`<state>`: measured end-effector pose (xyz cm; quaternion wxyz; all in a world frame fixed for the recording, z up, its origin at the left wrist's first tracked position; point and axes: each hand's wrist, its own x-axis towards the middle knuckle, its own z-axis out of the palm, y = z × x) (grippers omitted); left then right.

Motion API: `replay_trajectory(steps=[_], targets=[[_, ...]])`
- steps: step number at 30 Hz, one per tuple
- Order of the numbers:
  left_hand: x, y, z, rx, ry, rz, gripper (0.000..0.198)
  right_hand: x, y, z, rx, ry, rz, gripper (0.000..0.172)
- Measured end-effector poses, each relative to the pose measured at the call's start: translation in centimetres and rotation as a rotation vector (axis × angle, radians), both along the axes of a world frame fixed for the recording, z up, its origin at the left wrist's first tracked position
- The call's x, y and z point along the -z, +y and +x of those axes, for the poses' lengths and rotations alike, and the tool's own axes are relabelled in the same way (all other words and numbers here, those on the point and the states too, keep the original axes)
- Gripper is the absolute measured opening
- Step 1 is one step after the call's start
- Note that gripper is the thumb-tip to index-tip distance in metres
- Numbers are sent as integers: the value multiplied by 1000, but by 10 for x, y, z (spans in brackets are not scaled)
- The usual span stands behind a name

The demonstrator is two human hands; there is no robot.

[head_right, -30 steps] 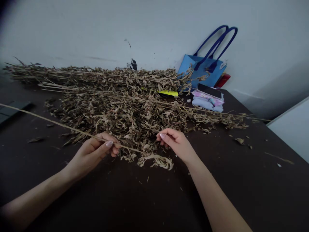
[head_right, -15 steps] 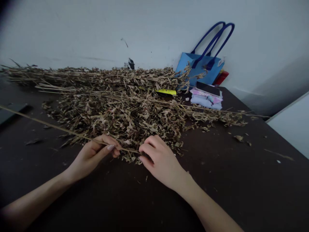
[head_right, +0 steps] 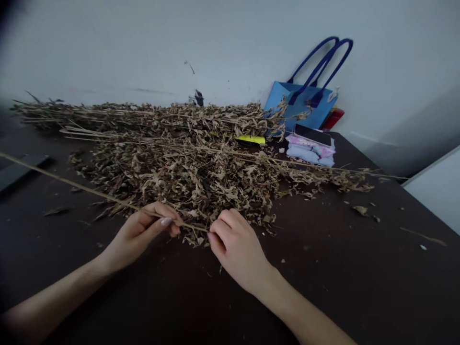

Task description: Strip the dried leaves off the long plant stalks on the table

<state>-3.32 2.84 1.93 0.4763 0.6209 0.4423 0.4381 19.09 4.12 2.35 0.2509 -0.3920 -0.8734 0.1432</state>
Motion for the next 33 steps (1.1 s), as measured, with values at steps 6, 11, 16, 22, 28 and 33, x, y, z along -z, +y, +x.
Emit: replay_trajectory(steps=[6, 11, 16, 22, 28, 33], targets=[[3, -2, 1, 40, -124, -247, 28, 2, -3, -1, 64, -10, 37, 16], [-1, -8, 5, 107, -197, -440, 30, 3, -5, -1, 99, -41, 56, 16], [-1, -16, 17, -9, -385, -580, 40, 1, -11, -6, 99, -28, 46, 15], [7, -22, 27, 15, -364, -597, 27, 0, -17, -8, 101, -10, 54, 14], [5, -25, 34, 42, -237, -463, 21, 1, -20, -12, 83, -38, 23, 14], [6, -24, 35, 21, -182, -456, 22, 0, -20, -12, 66, -94, 3, 13]])
